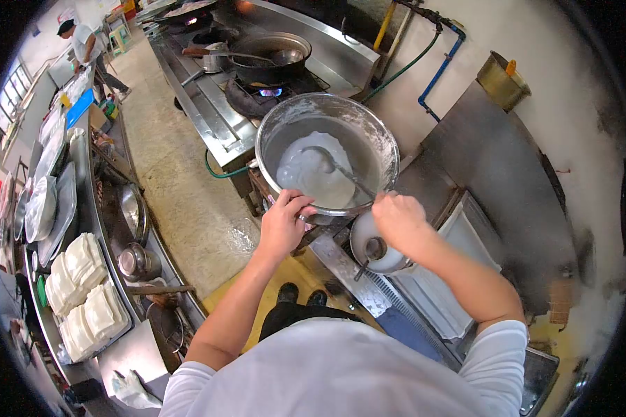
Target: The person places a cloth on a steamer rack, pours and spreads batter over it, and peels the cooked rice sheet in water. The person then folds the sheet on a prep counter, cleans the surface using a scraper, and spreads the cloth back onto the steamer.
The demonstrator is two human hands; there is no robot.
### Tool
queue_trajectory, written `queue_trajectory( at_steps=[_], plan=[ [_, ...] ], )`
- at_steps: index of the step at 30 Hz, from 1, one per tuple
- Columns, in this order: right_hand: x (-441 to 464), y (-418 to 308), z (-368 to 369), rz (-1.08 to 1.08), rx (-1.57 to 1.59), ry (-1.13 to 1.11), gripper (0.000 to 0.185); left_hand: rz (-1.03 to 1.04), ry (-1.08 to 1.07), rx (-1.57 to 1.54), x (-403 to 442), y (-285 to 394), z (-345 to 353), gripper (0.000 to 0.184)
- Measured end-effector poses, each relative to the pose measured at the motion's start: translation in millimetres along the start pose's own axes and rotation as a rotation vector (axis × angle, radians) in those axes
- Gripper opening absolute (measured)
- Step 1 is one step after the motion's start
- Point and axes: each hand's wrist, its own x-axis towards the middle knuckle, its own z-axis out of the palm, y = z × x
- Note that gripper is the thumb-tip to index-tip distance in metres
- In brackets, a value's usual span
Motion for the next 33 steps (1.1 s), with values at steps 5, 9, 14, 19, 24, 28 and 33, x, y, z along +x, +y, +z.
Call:
queue_trajectory(
  at_steps=[5,9,14,19,24,28,33],
  plan=[
    [-2.3,37.0,-75.0,-0.111,0.05,-0.264,0.016,-0.031,0.022,0.007,-2.2,1.8,7.0,0.016],
    [-4.6,40.7,-87.8,-0.195,0.119,-0.288,0.016,-0.124,-0.01,-0.02,-2.9,8.1,7.9,0.017],
    [-10.2,12.7,-26.7,-0.184,0.21,-0.058,0.015,-0.124,-0.02,0.057,-2.1,18.5,1.7,0.017],
    [2.8,34.4,-5.0,-0.135,0.094,-0.068,0.015,-0.047,-0.028,0.04,0.1,5.7,1.2,0.019],
    [-1.7,38.9,-86.6,-0.119,0.13,-0.305,0.017,-0.065,-0.102,-0.002,7.0,7.3,-9.1,0.019],
    [0.8,3.1,-80.0,-0.044,0.292,-0.27,0.017,0.023,-0.103,-0.028,9.5,-10.4,-7.2,0.02],
    [13.5,-28.6,-22.7,0.141,0.202,-0.116,0.019,0.127,-0.092,-0.084,11.8,-25.8,-7.0,0.024]
  ],
)
